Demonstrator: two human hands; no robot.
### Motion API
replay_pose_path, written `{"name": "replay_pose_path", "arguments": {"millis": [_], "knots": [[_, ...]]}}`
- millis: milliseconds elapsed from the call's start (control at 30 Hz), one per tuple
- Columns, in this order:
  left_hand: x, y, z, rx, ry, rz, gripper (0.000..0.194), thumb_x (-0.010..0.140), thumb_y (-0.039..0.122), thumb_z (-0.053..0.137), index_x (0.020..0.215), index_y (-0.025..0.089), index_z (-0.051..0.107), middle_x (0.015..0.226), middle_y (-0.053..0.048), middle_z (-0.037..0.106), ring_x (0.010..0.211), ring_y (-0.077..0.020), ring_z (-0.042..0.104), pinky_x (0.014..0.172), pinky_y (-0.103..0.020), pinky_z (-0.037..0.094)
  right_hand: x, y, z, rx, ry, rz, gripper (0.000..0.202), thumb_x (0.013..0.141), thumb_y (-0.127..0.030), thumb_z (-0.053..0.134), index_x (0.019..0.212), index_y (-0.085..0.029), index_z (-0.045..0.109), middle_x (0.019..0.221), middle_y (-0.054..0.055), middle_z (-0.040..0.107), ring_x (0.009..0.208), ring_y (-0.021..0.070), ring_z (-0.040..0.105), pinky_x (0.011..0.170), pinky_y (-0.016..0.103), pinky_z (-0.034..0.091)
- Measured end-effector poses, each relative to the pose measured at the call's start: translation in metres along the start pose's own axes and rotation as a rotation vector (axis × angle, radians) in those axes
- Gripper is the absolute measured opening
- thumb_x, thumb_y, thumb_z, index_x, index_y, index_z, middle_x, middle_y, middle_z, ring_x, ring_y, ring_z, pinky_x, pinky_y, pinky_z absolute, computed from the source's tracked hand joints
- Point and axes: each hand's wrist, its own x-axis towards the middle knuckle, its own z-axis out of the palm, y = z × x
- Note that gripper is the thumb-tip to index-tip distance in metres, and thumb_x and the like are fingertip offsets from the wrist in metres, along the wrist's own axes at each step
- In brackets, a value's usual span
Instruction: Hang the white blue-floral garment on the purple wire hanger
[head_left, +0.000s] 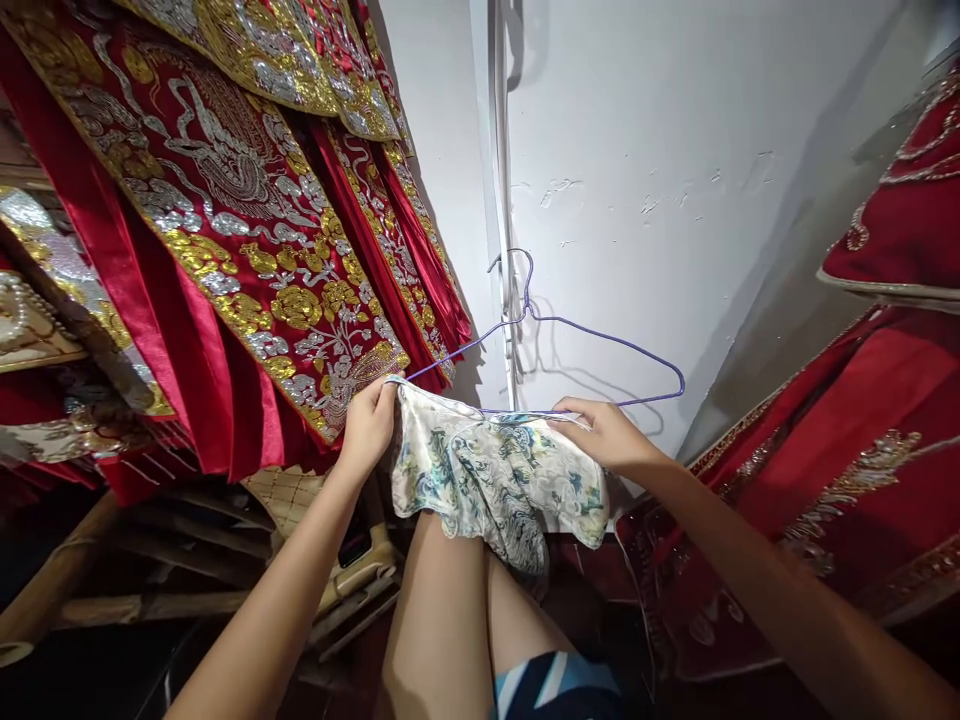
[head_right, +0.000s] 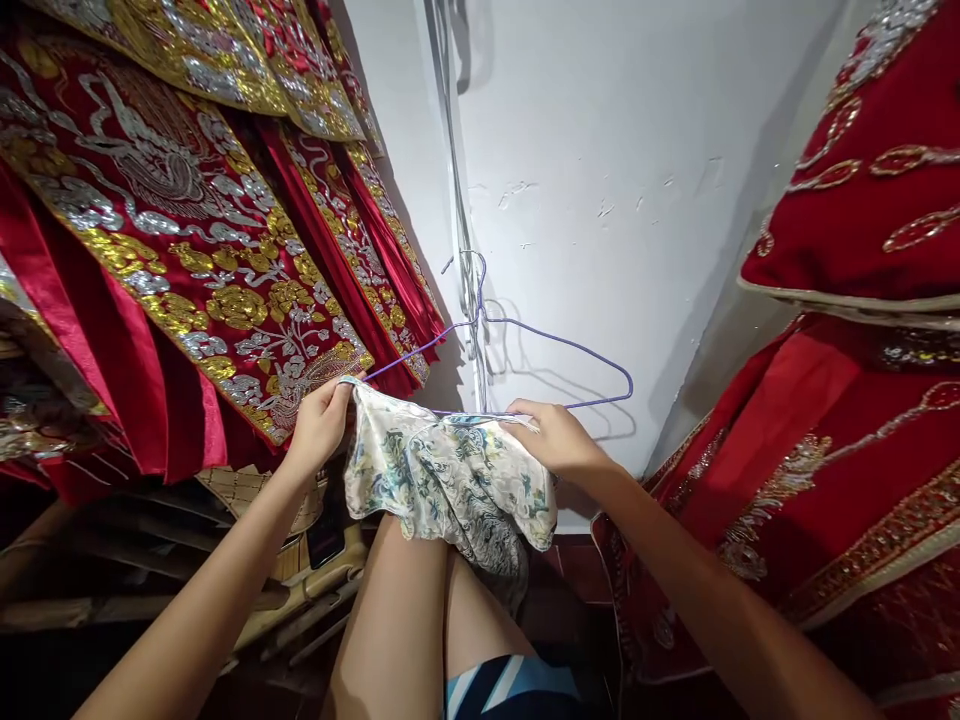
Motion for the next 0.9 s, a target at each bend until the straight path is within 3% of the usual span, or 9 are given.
{"name": "replay_pose_path", "arguments": {"millis": [133, 300, 433, 533, 633, 733, 767, 833, 900], "knots": [[0.029, 0.009, -0.001, 0.012, 0.028, 0.070, 0.037, 0.091, 0.039, 0.041, 0.089, 0.013, 0.067, 0.084, -0.004, 0.065, 0.079, -0.0172, 0.055, 0.072, -0.024, 0.041, -0.007, -0.010, -0.005, -0.009, -0.031, 0.020, 0.035, 0.093, -0.050, 0.052, 0.091, -0.021, 0.071, 0.089, 0.003, 0.073, 0.082, 0.0227, 0.062, 0.072, 0.030, 0.041], [0.059, 0.048, 0.023, -0.041, -0.003, 0.126, 0.032, 0.090, 0.036, 0.044, 0.079, 0.013, 0.064, 0.072, -0.002, 0.058, 0.065, -0.0133, 0.046, 0.060, -0.023, 0.034, -0.011, -0.015, -0.007, -0.009, -0.026, -0.002, 0.039, 0.095, -0.051, 0.048, 0.085, -0.020, 0.069, 0.079, 0.002, 0.069, 0.076, 0.0204, 0.059, 0.068, 0.028, 0.042], [0.059, 0.074, 0.045, 0.143, -0.201, 0.276, 0.036, 0.093, 0.037, 0.045, 0.066, 0.016, 0.055, 0.062, 0.000, 0.051, 0.061, -0.0130, 0.043, 0.060, -0.025, 0.030, -0.012, -0.017, -0.007, -0.063, -0.040, 0.001, 0.033, 0.096, -0.045, 0.049, 0.091, -0.022, 0.071, 0.085, 0.002, 0.072, 0.082, 0.0223, 0.063, 0.075, 0.031, 0.045], [0.050, 0.074, 0.052, 0.242, -0.130, 0.299, 0.041, 0.097, 0.041, 0.042, 0.065, 0.017, 0.053, 0.058, 0.001, 0.047, 0.058, -0.0133, 0.041, 0.059, -0.027, 0.027, -0.017, -0.015, -0.020, -0.084, 0.014, -0.040, 0.029, 0.089, -0.035, 0.058, 0.111, -0.025, 0.073, 0.099, 0.004, 0.075, 0.092, 0.0255, 0.066, 0.084, 0.034, 0.047], [0.042, 0.066, 0.050, 0.210, -0.063, 0.294, 0.047, 0.097, 0.044, 0.042, 0.059, 0.017, 0.049, 0.054, 0.002, 0.039, 0.055, -0.0122, 0.036, 0.058, -0.027, 0.024, -0.022, -0.007, -0.041, -0.100, 0.224, -0.011, 0.068, 0.081, -0.025, 0.064, 0.147, -0.027, 0.051, 0.092, 0.004, 0.074, 0.084, 0.0243, 0.067, 0.080, 0.035, 0.049], [0.037, 0.065, 0.046, 0.223, -0.092, 0.305, 0.050, 0.096, 0.045, 0.043, 0.055, 0.017, 0.047, 0.051, 0.002, 0.036, 0.053, -0.0118, 0.034, 0.057, -0.028, 0.022, -0.017, 0.007, -0.064, -0.153, 0.434, 0.051, 0.098, 0.075, -0.020, 0.065, 0.162, -0.021, 0.020, 0.081, 0.002, 0.072, 0.072, 0.0228, 0.065, 0.073, 0.034, 0.050], [0.036, 0.066, 0.045, 0.234, -0.108, 0.315, 0.050, 0.096, 0.046, 0.043, 0.055, 0.017, 0.047, 0.051, 0.002, 0.035, 0.052, -0.0118, 0.034, 0.057, -0.028, 0.022, -0.012, 0.013, -0.071, -0.186, 0.475, 0.070, 0.098, 0.073, -0.019, 0.065, 0.161, -0.018, 0.022, 0.080, 0.003, 0.072, 0.072, 0.0232, 0.065, 0.072, 0.035, 0.050], [0.035, 0.068, 0.041, 0.265, -0.128, 0.338, 0.051, 0.096, 0.047, 0.042, 0.055, 0.017, 0.046, 0.050, 0.002, 0.033, 0.051, -0.0117, 0.033, 0.056, -0.028, 0.021, -0.001, 0.025, -0.082, -0.259, 0.497, 0.110, 0.082, 0.071, -0.020, 0.064, 0.151, -0.016, 0.045, 0.085, 0.007, 0.073, 0.077, 0.0250, 0.065, 0.075, 0.037, 0.049], [0.036, 0.068, 0.035, 0.325, -0.114, 0.348, 0.052, 0.097, 0.048, 0.041, 0.055, 0.017, 0.047, 0.049, 0.002, 0.033, 0.050, -0.0117, 0.032, 0.056, -0.028, 0.020, 0.006, 0.033, -0.092, -0.248, 0.441, 0.120, 0.054, 0.072, -0.024, 0.062, 0.124, -0.015, 0.071, 0.091, 0.010, 0.074, 0.086, 0.0274, 0.066, 0.078, 0.038, 0.049]]}}
